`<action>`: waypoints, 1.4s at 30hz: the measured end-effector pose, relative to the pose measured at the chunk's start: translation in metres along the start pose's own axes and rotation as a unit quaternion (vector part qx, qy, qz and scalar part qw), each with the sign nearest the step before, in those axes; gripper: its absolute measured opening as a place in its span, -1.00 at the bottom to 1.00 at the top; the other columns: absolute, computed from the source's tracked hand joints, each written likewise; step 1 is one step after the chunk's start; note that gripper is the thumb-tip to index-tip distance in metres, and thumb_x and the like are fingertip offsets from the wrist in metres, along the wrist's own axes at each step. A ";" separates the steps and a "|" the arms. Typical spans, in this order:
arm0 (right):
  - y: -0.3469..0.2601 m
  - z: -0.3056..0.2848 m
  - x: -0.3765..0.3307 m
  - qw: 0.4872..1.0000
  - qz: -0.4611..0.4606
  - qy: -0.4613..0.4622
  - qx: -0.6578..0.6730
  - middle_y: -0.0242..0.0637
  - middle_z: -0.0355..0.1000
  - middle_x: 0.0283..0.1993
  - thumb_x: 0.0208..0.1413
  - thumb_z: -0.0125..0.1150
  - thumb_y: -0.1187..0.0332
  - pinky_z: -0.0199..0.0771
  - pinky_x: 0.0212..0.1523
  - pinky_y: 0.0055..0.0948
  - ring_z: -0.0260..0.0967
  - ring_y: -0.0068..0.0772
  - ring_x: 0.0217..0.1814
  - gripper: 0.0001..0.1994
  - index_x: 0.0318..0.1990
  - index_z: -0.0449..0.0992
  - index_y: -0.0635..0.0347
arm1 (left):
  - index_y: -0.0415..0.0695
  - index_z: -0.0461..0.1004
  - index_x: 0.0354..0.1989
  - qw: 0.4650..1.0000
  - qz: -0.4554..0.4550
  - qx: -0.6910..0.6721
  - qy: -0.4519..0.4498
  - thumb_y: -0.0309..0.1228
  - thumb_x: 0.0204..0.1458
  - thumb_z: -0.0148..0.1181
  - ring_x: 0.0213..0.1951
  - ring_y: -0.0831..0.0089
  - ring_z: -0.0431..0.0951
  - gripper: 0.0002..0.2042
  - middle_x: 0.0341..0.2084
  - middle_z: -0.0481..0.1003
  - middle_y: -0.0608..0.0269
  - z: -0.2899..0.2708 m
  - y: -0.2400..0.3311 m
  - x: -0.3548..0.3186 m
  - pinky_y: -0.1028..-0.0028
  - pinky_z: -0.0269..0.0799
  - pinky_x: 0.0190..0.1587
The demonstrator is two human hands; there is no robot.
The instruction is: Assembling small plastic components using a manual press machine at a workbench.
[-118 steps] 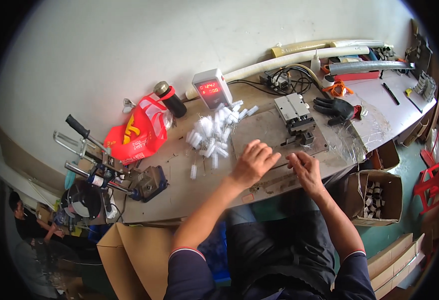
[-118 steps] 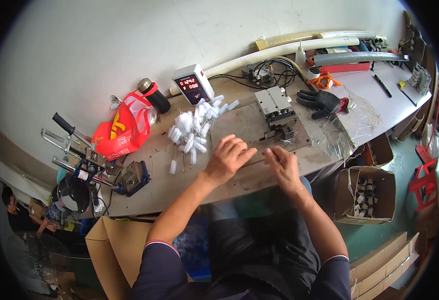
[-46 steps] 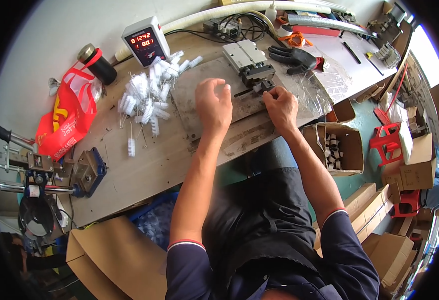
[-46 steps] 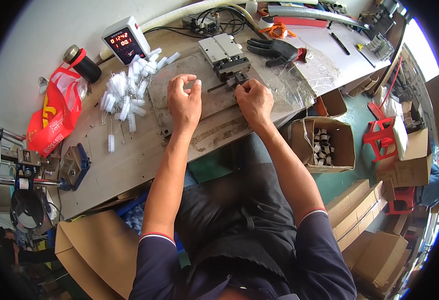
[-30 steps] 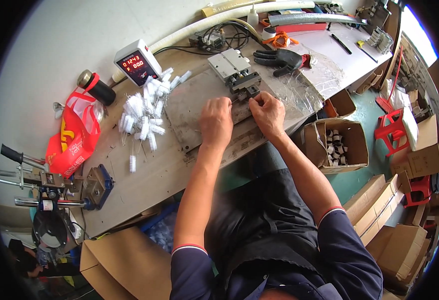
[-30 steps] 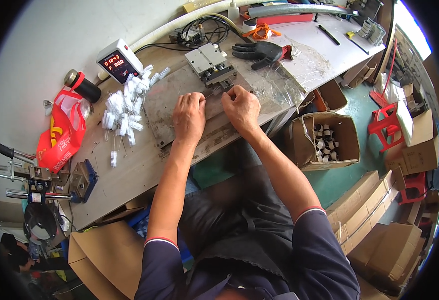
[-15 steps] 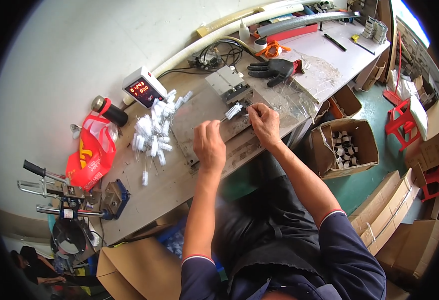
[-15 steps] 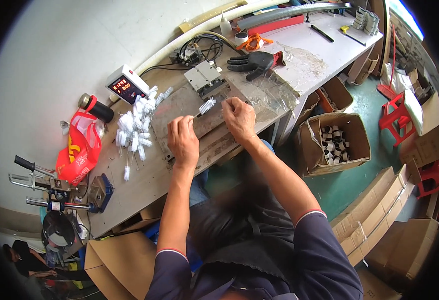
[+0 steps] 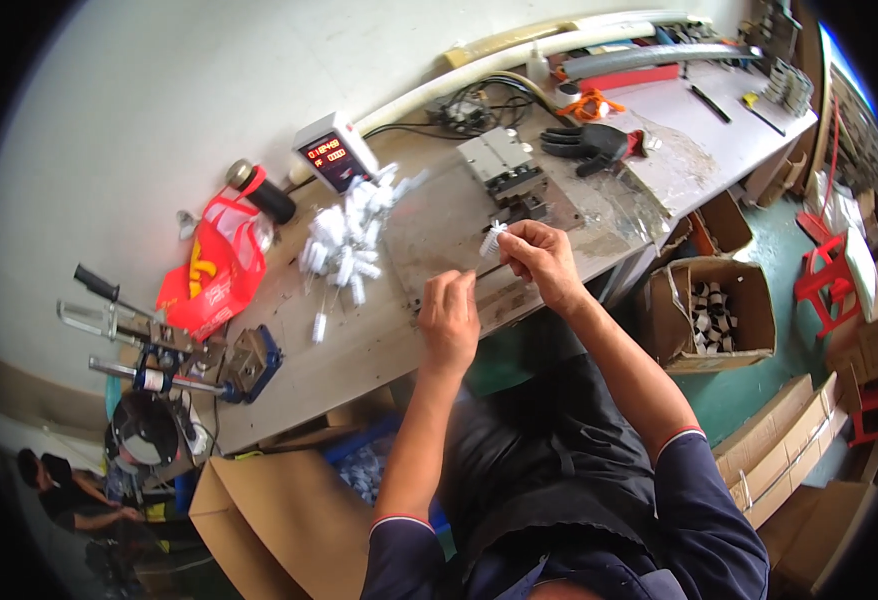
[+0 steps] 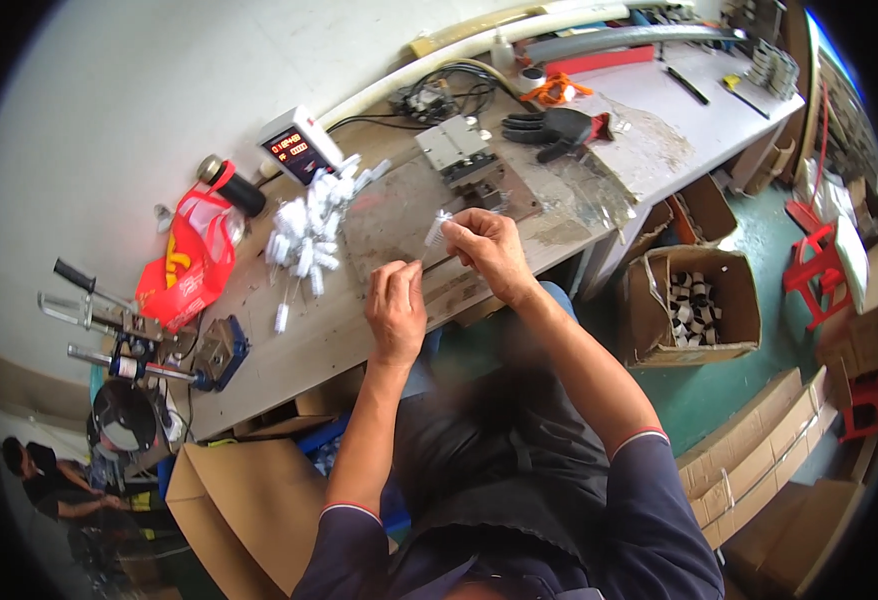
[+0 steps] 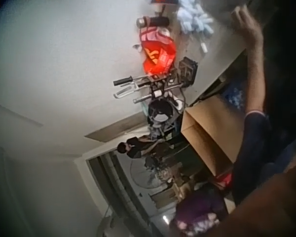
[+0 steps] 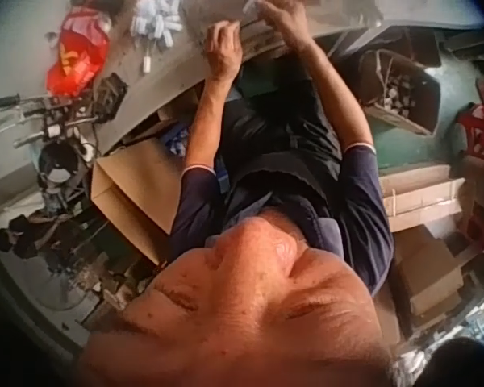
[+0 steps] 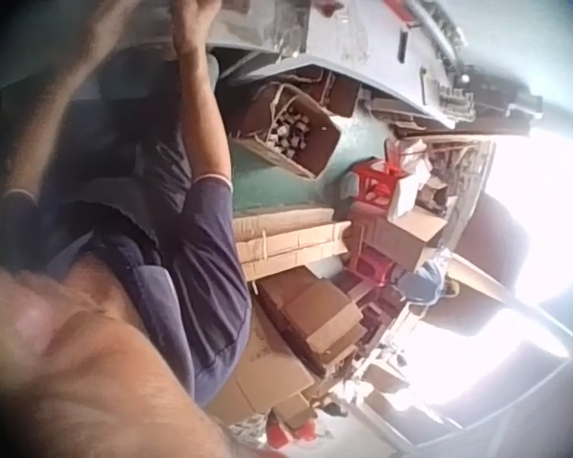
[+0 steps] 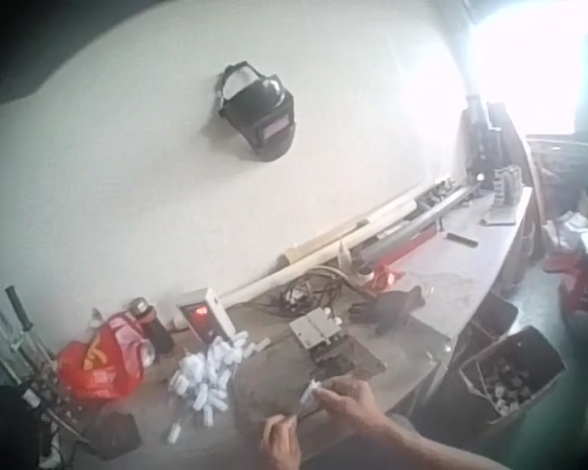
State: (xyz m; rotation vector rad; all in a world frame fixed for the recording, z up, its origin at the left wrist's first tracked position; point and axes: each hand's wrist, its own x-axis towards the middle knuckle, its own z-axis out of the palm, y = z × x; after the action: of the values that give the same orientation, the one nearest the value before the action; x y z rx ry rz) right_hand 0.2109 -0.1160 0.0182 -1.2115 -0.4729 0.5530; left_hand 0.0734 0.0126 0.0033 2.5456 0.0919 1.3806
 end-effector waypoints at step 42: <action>-0.056 0.446 0.110 0.851 -0.292 -0.315 -0.303 -0.10 0.59 -0.34 0.31 0.23 0.07 0.60 -0.26 -0.26 0.59 -0.29 -0.37 -0.53 0.07 0.56 0.38 | -0.40 0.52 0.05 0.769 -0.606 -0.102 0.174 -0.47 0.30 0.04 -0.68 0.49 0.49 -0.72 -0.42 0.63 0.07 -0.276 -0.229 -0.073 0.45 0.36 -0.64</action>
State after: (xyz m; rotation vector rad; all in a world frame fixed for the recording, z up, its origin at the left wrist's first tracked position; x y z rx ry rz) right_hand 0.0305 0.2676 0.2043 -1.3662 -1.6166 0.2514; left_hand -0.1826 0.2726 0.0326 1.3685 1.2918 1.0923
